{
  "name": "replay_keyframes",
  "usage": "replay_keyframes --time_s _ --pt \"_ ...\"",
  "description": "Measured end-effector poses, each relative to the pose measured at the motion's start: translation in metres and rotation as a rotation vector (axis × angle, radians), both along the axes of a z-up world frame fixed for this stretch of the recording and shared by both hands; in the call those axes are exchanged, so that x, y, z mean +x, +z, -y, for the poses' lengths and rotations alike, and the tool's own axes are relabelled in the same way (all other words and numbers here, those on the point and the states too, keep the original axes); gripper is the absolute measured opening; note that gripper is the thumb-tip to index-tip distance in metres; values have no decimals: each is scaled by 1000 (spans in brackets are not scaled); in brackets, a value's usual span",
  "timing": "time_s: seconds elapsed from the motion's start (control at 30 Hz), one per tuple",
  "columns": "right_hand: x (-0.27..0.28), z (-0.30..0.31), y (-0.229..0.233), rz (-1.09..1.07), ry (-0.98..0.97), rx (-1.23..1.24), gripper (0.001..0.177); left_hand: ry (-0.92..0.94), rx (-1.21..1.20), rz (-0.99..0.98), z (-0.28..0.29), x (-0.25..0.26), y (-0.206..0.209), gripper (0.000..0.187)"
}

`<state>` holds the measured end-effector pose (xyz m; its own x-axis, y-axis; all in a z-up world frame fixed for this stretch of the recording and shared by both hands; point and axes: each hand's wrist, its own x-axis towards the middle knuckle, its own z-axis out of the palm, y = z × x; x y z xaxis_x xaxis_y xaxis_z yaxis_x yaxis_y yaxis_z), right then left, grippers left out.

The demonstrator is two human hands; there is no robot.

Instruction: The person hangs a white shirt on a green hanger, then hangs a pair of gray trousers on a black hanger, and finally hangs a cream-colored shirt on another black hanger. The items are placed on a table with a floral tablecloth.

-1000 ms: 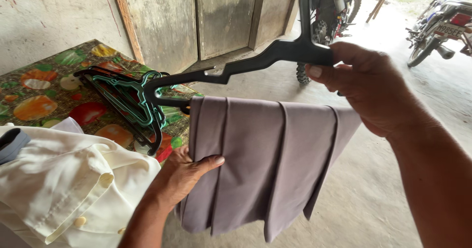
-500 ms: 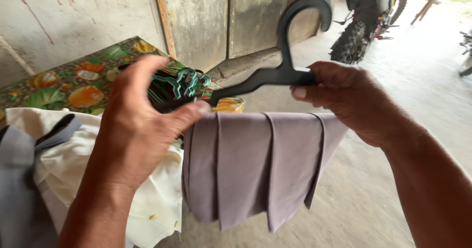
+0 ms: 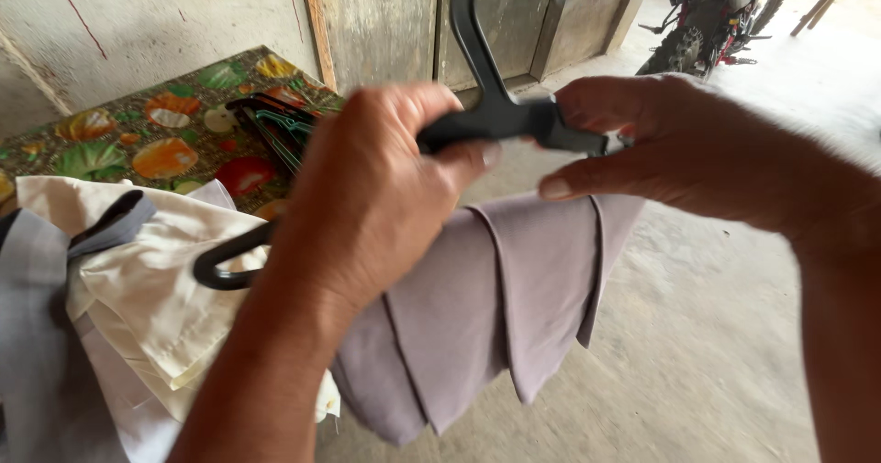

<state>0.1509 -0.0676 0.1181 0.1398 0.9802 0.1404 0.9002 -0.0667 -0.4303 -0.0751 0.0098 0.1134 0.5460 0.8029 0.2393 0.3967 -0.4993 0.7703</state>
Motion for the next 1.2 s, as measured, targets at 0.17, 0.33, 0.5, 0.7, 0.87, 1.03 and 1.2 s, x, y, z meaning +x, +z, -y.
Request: replay_keyframes --time_s 0.17,0.33,0.5,0.7,0.87,1.03,1.2 --pt "4 0 1 165 -187 -92 37 38 132 32 -8 -10 10 14" --pt "-4 2 -10 -178 -115 119 29 -35 258 193 -9 -18 8 19" --pt "-7 7 -14 -348 -122 120 23 -14 269 159 -5 -25 2 22" --pt "-14 11 -14 -273 -180 77 23 -12 232 135 0 -36 0 23" --pt "-17 12 -9 -345 -26 152 22 1 267 118 6 -43 8 22" --pt "-18 14 -8 -373 53 214 23 -29 308 78 5 -53 10 21" --pt "-18 17 -13 -451 127 203 24 -95 292 86 8 -56 8 29"
